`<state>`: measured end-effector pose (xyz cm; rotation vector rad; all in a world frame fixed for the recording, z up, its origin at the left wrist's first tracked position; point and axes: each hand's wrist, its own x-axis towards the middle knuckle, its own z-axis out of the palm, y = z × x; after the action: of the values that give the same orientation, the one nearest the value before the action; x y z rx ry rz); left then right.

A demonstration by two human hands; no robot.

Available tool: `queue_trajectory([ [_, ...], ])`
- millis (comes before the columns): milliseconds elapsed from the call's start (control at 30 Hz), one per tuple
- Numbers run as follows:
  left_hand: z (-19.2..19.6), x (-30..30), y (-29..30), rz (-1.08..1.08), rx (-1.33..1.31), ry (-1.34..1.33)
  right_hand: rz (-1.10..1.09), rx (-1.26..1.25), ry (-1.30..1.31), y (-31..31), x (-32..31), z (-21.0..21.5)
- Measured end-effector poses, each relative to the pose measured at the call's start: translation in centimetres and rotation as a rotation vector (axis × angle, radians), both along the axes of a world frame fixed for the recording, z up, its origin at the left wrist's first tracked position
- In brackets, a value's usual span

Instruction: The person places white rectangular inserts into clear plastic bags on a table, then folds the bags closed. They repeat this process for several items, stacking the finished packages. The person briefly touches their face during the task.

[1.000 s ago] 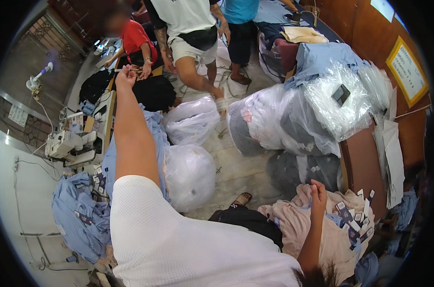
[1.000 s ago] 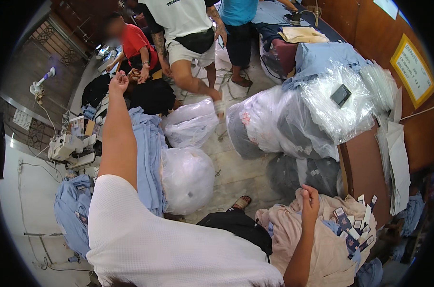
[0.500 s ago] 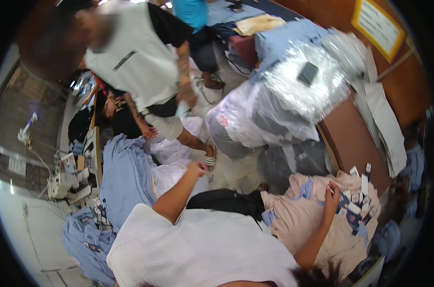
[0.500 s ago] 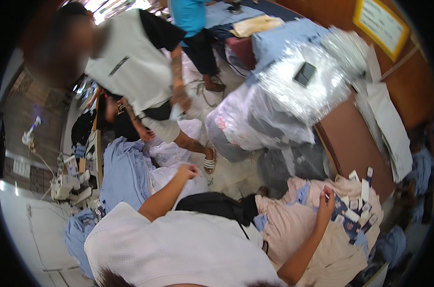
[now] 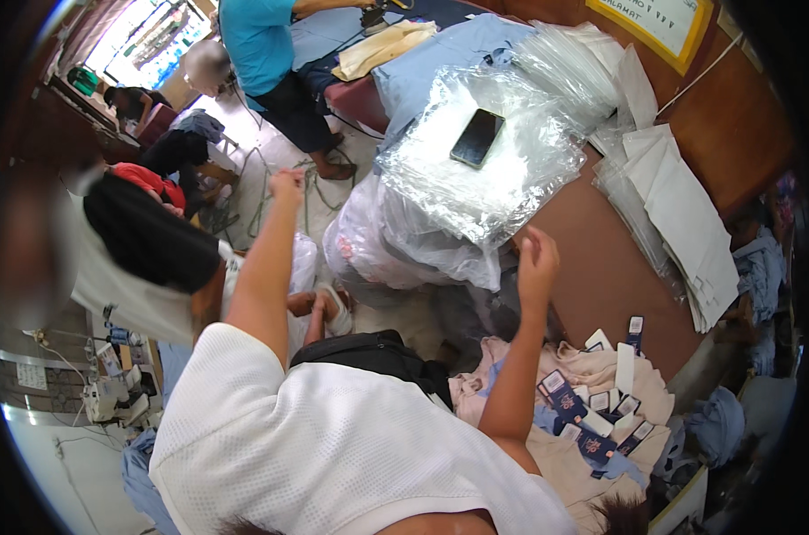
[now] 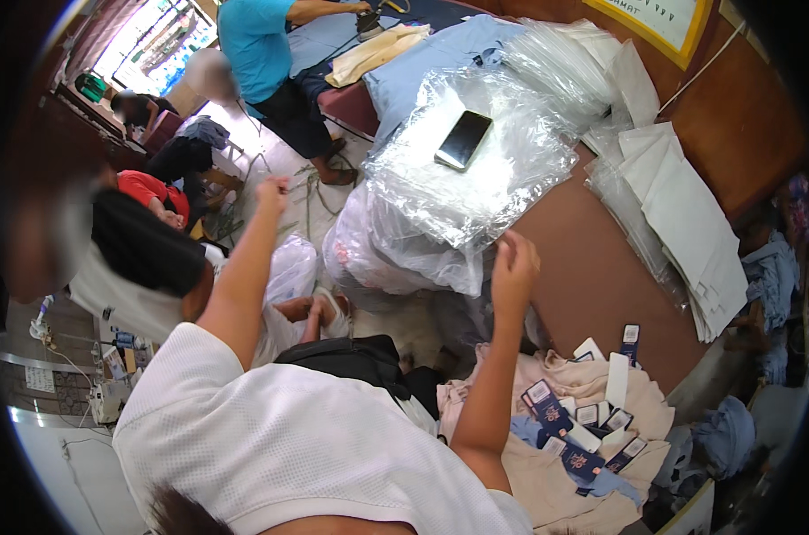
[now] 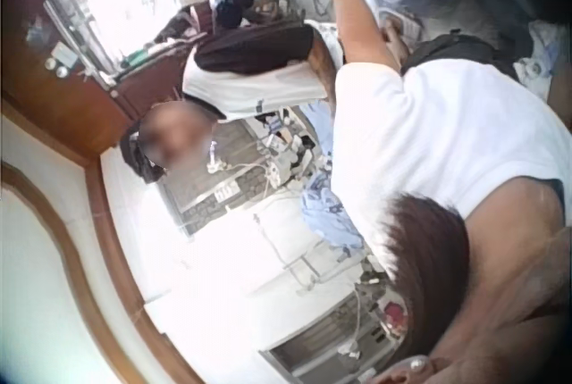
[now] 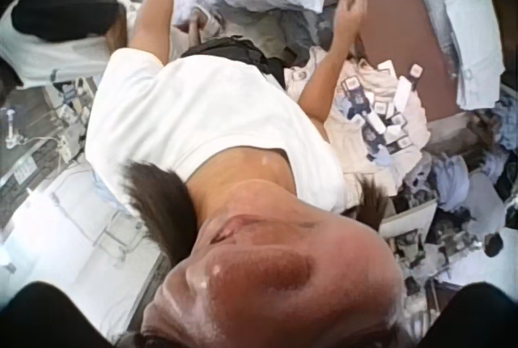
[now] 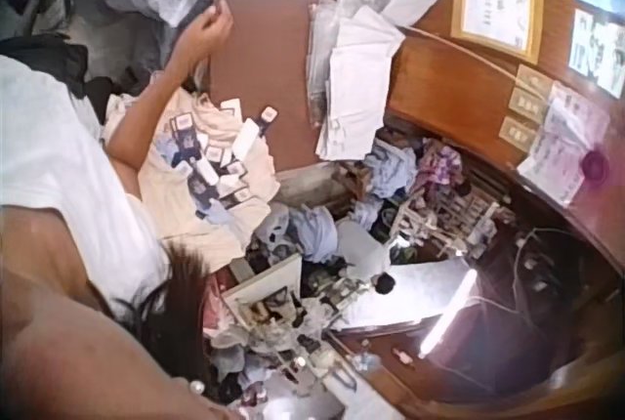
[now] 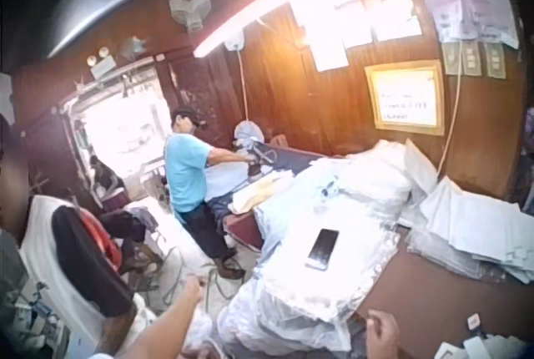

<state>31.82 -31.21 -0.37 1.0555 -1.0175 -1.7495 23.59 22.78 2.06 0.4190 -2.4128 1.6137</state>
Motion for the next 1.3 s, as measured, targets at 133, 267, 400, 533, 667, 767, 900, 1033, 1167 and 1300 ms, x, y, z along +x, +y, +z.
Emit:
queue_trajectory([
  [133,-0.8,3.6,-14.7,0.462,0.122,-0.089,-0.113,0.448,0.019,-4.9,-5.1,-3.0],
  [267,-0.6,10.2,-20.0,0.400,-0.310,-1.134,-0.214,0.950,0.236,-5.3,-4.1,-6.5],
  [400,1.2,13.5,-26.6,0.806,-0.173,-0.886,-0.130,1.071,0.210,-5.4,-3.9,-4.0],
  [533,4.7,17.3,-29.9,0.947,-0.055,-0.834,-0.118,1.133,0.298,-5.2,-4.0,-4.9],
  [667,0.3,23.4,-38.1,0.834,-0.148,-0.858,-0.087,1.115,0.356,-4.0,-4.5,-5.5],
  [767,-2.5,27.2,-45.1,0.686,-0.096,-0.623,-0.035,1.077,0.378,-4.6,-5.0,-6.3],
  [900,-7.3,27.3,-48.4,0.212,-0.195,-0.483,-0.030,1.031,0.247,-4.4,-4.8,-5.5],
  [1033,-5.7,28.9,-52.1,0.277,-0.110,-0.502,-0.003,0.978,0.090,-6.7,-5.9,-3.6],
  [1167,-4.6,22.2,-50.6,0.586,-0.218,-1.003,-0.139,0.727,-0.055,-6.2,-5.6,-2.7],
  [1300,-8.7,14.8,-40.4,1.020,-0.095,-1.399,-0.354,0.553,0.131,-7.4,-7.8,-2.1],
])
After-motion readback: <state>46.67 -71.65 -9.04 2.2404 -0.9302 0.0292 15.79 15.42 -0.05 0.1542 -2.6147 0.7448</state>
